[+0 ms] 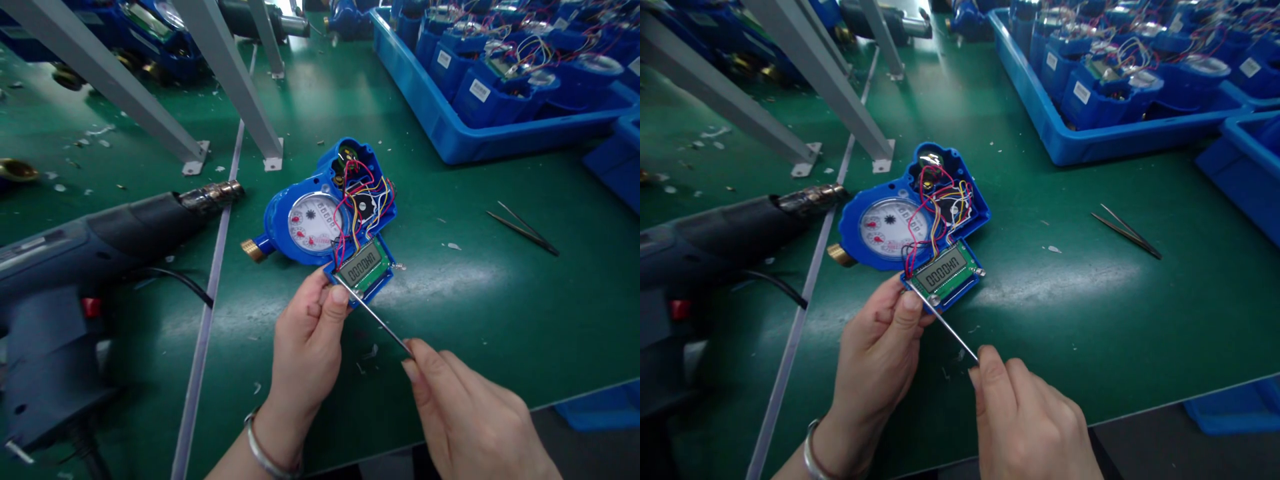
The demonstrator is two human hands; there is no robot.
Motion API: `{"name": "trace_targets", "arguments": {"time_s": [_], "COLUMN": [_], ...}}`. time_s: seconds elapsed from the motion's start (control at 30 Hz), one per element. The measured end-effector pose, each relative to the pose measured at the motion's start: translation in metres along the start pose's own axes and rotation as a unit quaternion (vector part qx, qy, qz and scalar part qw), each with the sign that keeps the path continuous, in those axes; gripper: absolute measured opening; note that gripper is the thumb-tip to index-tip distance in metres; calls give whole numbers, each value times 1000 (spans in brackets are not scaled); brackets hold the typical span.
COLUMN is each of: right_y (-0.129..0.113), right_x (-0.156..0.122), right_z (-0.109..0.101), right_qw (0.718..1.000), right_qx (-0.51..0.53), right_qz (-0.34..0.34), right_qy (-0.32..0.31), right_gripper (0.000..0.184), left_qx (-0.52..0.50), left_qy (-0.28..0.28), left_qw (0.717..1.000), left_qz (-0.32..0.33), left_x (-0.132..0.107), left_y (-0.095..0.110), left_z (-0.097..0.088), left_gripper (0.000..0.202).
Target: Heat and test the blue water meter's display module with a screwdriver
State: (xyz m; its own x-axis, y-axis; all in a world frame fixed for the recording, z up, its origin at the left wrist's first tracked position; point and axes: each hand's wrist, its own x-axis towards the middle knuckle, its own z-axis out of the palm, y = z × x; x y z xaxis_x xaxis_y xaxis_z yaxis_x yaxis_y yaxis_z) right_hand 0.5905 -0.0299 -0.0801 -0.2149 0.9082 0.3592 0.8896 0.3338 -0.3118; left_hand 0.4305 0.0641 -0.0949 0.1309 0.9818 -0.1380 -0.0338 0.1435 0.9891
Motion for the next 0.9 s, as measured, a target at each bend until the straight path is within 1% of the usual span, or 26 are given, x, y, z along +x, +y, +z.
{"name": "trace_targets", "arguments": {"time_s": [0.1,0.2,0.3,0.4,0.53,0.7,0.83,0.9], "right_y": [7,13,15,15,16,14,12,12], "right_x": [0,-1,-1,3,11,16,18,17], "right_z": [-8,-16,-21,-25,-29,-29,-25,-26], "right_qw": [1000,1000,1000,999,998,998,998,999], "right_qx": [12,12,-6,-29,-56,-58,-57,-48], "right_qz": [18,22,19,15,6,1,3,7], "right_qy": [-10,-3,-15,-17,-10,-22,-1,-2], "right_gripper": [21,21,21,24,23,23,27,28], "left_qx": [-93,-136,-160,-174,-179,-184,-176,-175], "left_qy": [-49,-52,-42,-38,-28,-34,-33,-30], "left_qw": [994,989,985,982,981,980,982,982], "left_qz": [-18,-34,-52,-59,-64,-67,-67,-69], "left_x": [2,3,4,4,4,4,4,4], "left_y": [-1,0,2,3,3,3,4,5], "left_z": [-1,0,1,2,1,1,1,1], "left_gripper": [35,33,30,28,31,31,32,34]}}
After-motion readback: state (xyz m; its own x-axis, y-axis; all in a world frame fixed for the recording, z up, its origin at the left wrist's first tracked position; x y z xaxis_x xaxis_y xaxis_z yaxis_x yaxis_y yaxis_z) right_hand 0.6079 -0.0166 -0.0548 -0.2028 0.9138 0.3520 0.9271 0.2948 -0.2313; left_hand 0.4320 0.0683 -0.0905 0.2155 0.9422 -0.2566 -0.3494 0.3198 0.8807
